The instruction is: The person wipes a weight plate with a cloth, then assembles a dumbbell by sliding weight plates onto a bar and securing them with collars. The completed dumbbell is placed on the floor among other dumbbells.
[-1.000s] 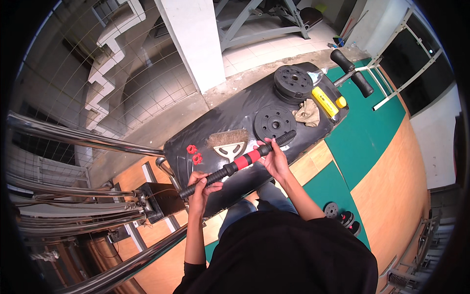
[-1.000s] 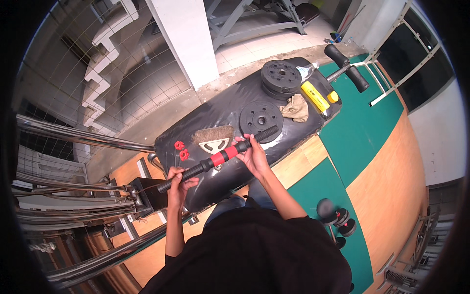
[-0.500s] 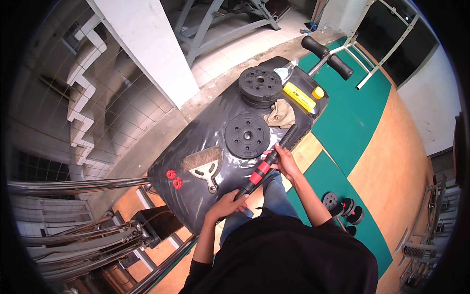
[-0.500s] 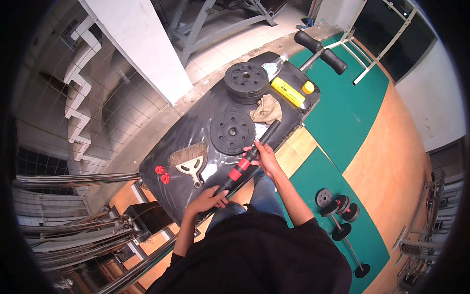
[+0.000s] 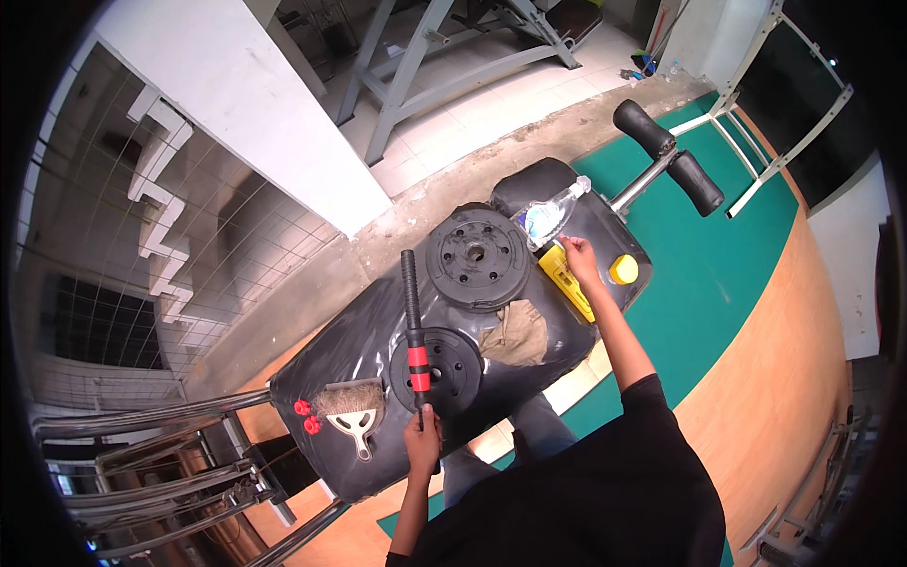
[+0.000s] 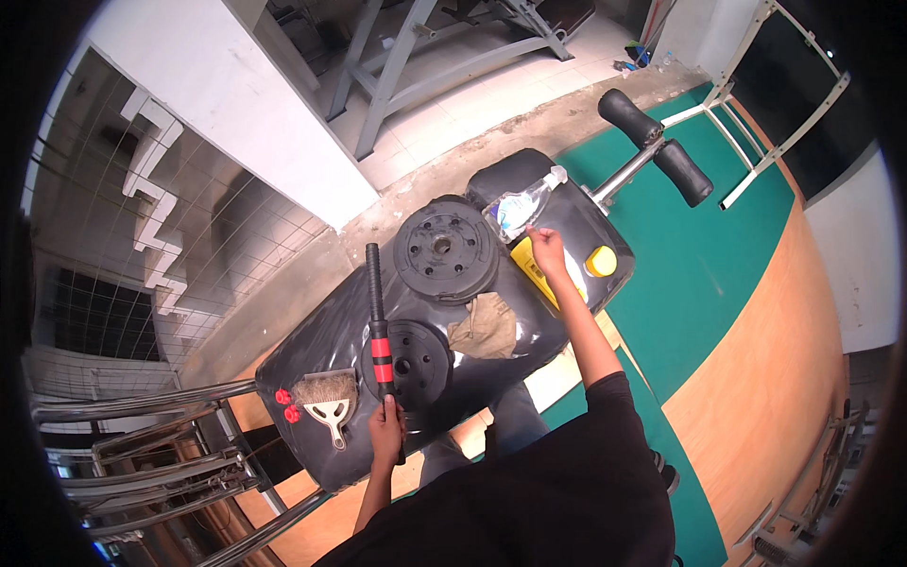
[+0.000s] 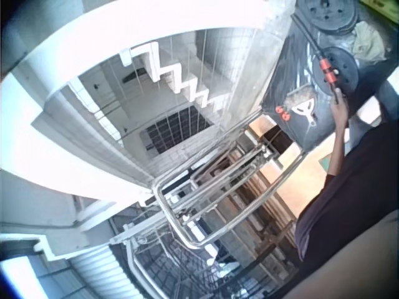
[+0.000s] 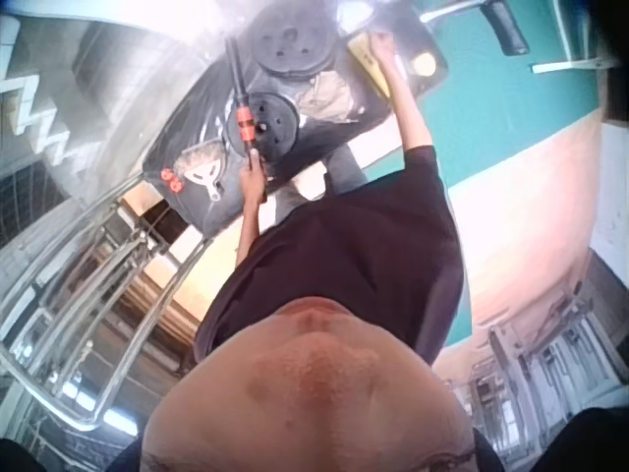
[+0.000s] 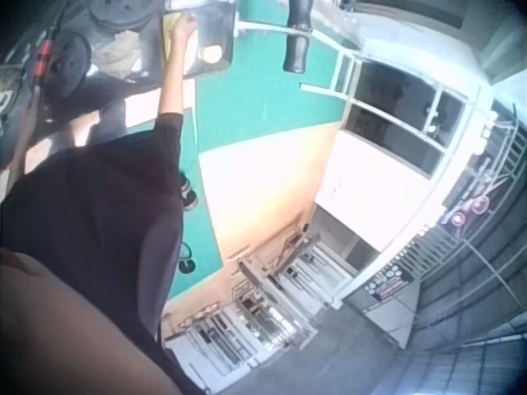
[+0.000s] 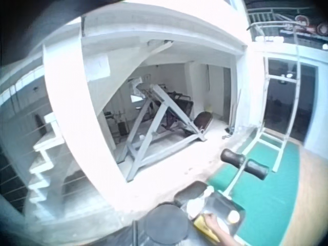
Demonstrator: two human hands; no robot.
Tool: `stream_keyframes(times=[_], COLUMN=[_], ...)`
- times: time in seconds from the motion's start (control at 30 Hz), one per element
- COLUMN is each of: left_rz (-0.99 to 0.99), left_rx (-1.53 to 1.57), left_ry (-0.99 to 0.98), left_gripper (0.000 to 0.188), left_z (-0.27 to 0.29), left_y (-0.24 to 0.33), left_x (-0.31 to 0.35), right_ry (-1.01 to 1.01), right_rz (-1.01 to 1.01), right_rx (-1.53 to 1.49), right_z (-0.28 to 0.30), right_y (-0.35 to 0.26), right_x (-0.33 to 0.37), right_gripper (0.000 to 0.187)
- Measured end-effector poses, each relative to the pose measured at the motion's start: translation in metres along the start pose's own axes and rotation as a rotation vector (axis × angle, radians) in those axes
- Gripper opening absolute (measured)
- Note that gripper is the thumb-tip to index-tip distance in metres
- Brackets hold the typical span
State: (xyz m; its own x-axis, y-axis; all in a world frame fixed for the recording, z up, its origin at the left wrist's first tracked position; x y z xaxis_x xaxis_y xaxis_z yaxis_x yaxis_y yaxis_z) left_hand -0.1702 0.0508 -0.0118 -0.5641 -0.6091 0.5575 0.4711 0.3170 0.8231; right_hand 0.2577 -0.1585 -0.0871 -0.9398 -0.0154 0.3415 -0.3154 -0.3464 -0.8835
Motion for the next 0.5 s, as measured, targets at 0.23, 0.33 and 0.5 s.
stream_keyframes(times=[0.23,0.33,0.5], left_rz=[-0.060,-0.065,-0.100], left_rx=[-0.013,0.040,-0.002], left_ry=[0.148,0.157,0.178], left_gripper=[0.034,0.031,0.024], left_z=[-0.023,-0.023,-0.017], left_y=[0.047,0.057,0.061], left_x=[-0.013,-0.010,-0.006], right_ry=[0.291,0.310,0.362], right_rz=[-0.237,-0.197,0.021], right_rx=[0.262,0.327,-0.108], right_z=[0.007,-0.005,-0.004], right_y=[-0.010,-0.001,-0.009], right_x=[-0.149,-0.167,-0.162], right_gripper=[0.102,0.092,0.057])
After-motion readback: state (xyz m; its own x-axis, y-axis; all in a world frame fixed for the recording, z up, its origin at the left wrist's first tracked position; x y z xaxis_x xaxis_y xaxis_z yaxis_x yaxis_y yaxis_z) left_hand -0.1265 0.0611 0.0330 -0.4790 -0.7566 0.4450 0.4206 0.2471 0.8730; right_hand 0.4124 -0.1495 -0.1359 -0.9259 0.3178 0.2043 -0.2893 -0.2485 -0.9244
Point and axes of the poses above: each hand's wrist, its own x-axis away from the middle knuckle, its own z-axis out of the back of the hand, y = z × x, the point moved 5 cm from there along -x, towards the middle knuckle, and after that the axes turned 2 degrees about y, right-handed, at the moved point
